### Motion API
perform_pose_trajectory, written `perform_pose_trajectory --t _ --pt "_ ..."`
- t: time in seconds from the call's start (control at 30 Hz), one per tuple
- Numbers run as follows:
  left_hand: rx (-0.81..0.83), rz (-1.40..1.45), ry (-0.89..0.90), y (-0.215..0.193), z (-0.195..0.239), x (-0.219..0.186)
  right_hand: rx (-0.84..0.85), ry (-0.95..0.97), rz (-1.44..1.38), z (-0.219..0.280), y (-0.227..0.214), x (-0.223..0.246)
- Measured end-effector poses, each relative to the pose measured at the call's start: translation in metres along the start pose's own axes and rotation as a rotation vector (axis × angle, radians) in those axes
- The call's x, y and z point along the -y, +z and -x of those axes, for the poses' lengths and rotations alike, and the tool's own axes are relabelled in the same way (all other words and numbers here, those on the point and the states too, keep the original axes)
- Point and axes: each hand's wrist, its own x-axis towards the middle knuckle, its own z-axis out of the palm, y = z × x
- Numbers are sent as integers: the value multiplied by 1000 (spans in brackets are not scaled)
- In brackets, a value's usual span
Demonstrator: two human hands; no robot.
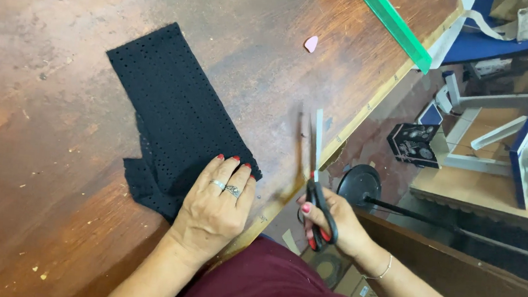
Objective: Cutting out fabric pieces from a larger sheet of black perforated material using scissors and a ruler on a workbench.
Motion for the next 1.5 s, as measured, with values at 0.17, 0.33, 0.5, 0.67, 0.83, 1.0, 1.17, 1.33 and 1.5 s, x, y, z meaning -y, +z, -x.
perform_pose_trajectory --t 0.17,0.33,0.5,0.67,0.83,1.0,1.17,1.33,1.5 --pt "0 -168 13 -15 -14 -13 -145 -173 392 -1 -31 31" --pt "-5 -370 31 -16 -6 -19 -204 -299 436 -26 -35 75" --pt "209 -253 72 -49 27 0 -228 -478 744 -77 7 168" --pt "495 -226 146 -145 79 16 -385 -696 1038 -177 6 201" --pt "260 -412 -198 -207 120 -10 -428 -977 1194 -244 1 223" --pt "165 -460 -311 -193 137 -34 -347 -1176 1138 -169 34 200" --pt "123 -529 -373 -181 149 -40 -183 -872 1198 -96 73 134" --pt "57 -630 -245 -159 162 -23 -221 -686 1291 -89 97 99" --pt "64 -611 -194 -154 152 -18 -214 -668 1244 -91 90 96"
